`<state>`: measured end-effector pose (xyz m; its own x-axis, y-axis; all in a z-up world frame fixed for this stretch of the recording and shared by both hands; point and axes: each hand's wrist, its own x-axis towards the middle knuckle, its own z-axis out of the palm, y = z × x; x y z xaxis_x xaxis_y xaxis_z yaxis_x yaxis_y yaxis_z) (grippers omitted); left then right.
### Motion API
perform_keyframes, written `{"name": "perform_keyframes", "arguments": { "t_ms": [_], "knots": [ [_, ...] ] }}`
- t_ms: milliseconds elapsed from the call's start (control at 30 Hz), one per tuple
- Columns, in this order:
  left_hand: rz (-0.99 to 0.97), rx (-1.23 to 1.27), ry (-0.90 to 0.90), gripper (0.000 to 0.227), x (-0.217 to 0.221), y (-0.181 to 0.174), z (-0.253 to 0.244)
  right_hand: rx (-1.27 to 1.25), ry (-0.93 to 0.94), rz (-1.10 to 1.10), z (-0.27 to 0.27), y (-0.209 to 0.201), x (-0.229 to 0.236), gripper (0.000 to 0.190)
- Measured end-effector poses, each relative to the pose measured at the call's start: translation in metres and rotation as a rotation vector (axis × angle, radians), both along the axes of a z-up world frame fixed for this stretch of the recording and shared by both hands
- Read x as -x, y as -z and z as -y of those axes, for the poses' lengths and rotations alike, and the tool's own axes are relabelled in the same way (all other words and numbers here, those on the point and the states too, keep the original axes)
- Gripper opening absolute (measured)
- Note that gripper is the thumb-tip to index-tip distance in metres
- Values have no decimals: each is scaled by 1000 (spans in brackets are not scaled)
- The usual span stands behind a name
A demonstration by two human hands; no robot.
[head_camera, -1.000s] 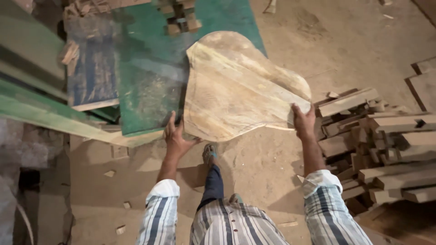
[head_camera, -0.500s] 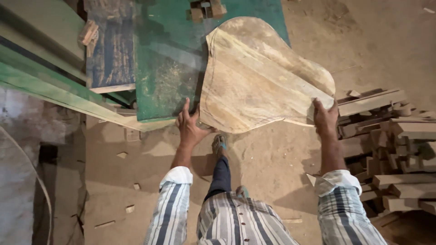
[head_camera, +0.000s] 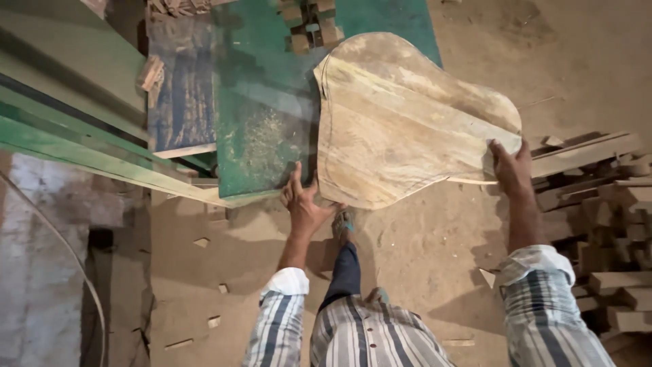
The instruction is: The person cuts a piece of wood along drawn outlines by guiding it through a vertical bandsaw blade.
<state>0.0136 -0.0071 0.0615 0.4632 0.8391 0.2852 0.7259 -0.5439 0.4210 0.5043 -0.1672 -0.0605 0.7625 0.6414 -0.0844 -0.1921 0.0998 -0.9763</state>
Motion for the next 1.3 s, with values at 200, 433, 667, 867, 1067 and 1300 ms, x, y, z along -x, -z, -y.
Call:
{"name": "perform_keyframes", "arguments": {
  "t_ms": [200, 433, 667, 867, 1067, 1300],
  "knots": [
    [29, -26, 36, 94, -7, 6, 3, 70, -31, 28, -10, -7, -17, 57],
    [47, -80, -4, 90, -18, 17, 7, 135, -30, -49, -27, -24, -27, 63],
    [74, -7, -24, 89, -18, 19, 3, 53, -77, 27, -33, -15, -32, 64],
    [98, -4, -47, 87, -21, 19, 6, 69, -76, 50, -31, 2, -43, 63],
    [95, -27, -65, 91, -22, 15, 8, 63, -129, 96, -36, 15, -59, 53],
    [76, 56, -74, 96, -25, 15, 4, 136, -101, 172, -41, 6, -59, 55]
  ]
}}
